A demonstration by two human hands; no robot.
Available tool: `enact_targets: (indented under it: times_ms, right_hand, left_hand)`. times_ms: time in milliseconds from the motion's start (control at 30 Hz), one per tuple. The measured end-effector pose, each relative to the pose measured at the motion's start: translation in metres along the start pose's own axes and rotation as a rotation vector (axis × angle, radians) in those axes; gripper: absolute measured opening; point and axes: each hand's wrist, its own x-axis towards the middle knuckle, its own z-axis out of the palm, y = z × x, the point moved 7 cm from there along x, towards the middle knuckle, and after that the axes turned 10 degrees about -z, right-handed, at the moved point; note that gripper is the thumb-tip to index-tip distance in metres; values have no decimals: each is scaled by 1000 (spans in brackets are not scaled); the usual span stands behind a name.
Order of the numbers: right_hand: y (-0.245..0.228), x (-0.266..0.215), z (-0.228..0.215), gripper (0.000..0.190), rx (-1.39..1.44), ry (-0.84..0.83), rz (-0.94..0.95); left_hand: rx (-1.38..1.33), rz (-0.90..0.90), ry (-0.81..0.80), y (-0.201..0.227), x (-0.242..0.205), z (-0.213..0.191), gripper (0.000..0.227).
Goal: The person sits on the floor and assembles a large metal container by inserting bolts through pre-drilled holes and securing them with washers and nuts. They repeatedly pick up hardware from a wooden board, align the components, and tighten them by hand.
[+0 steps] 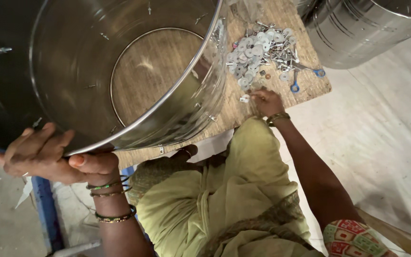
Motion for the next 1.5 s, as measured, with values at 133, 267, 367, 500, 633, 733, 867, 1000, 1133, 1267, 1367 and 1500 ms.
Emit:
enact_targets:
  times_ms: [133,267,367,500,633,733,867,1000,1133,1267,1367,1500]
  right_hand:
    - [-31,6,15,26,-228,-91,-146]
    - [-51,15,15,30,-389,-261,-13]
    - [-54,21,18,31,-502,-408,83]
    - [-45,34,26,38,-528,-495,93]
    - [-38,34,26,39,-494,-395,152]
    - [-22,26,26,31,-485,-337,240]
    - [-16,7,8,19,-441,-186,180]
    - [-31,-20,-4,19,-168,-129,281]
    - [-84,-41,-5,23,111,-162,118]
    - [-132,-95,18,23,317,-358,355]
    - [-170,-135,41,24,361,-553,277]
    - [-199,-180,71,25,372,-689,210]
  left_hand:
    - [-4,8,10,1,0,-1,49]
    - [-10,-9,18,-1,-2,0,52]
    - [-4,-21,18,-2,-1,-1,52]
    - [8,-12,30,-1,-2,-1,53]
    - [-49,-23,40,-2,-2,0,55]
    - [-23,-63,80,-9,-3,2,56]
    - [-38,-83,95,-14,-2,6,60]
    - [9,-115,32,0,2,6,57]
    - [-220,-318,-122,11,-7,-1,45]
    - [-171,-203,-170,42,-75,-15,55]
    - [-333,-455,-635,55,-183,-8,53]
    - [-815,-1155,-876,46,-338,13,30]
